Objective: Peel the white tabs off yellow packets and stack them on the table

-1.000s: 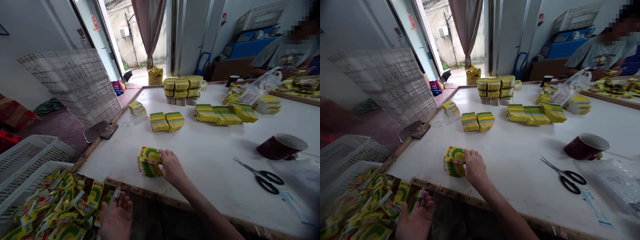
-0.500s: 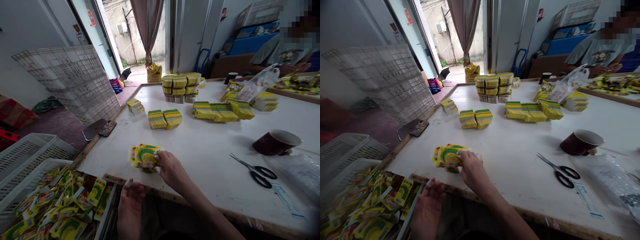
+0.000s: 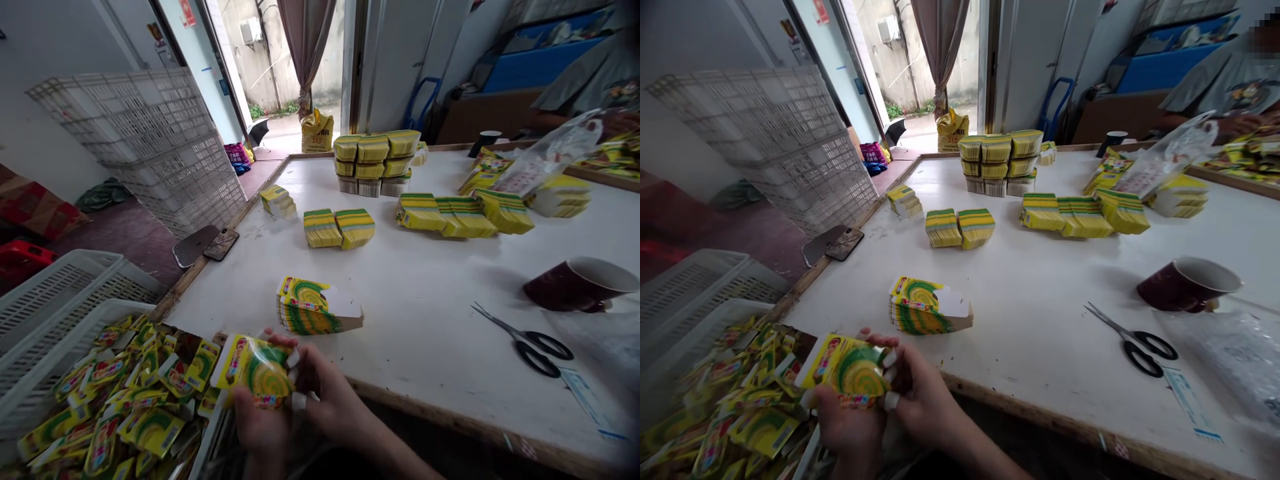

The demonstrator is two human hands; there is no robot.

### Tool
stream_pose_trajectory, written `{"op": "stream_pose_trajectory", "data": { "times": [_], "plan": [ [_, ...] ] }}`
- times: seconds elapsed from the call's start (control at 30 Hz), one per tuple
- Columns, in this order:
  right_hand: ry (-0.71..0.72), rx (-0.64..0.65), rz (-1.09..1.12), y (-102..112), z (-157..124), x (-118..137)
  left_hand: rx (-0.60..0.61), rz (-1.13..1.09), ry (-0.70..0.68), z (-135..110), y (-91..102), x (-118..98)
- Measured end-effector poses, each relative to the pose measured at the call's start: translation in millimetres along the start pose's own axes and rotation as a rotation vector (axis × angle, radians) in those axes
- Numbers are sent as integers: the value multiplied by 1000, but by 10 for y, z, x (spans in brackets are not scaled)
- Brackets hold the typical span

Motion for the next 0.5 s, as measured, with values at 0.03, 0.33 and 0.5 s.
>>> {"op": "stream_pose_trajectory", "data": {
  "times": [0.03, 0.33, 0.5],
  "plan": [
    [-25, 13, 36, 11, 10, 9, 25, -12, 28, 6, 5, 0],
    [-178, -39, -23, -7, -50, -91, -59, 41, 1, 86, 71, 46],
    [-114, -130, -60, 232, 64, 3, -80, 278, -51, 5, 291, 155]
  ]
}}
Point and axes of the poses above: each hand's wrist, its own z-axis towards the middle knuckle, its own y-axis out of the back of the hand, x = y × z, the point moved 1 cm from there along z, towards the middle knuckle, and after that the axes turned 3 degrees about -y, right-handed, at the moved point
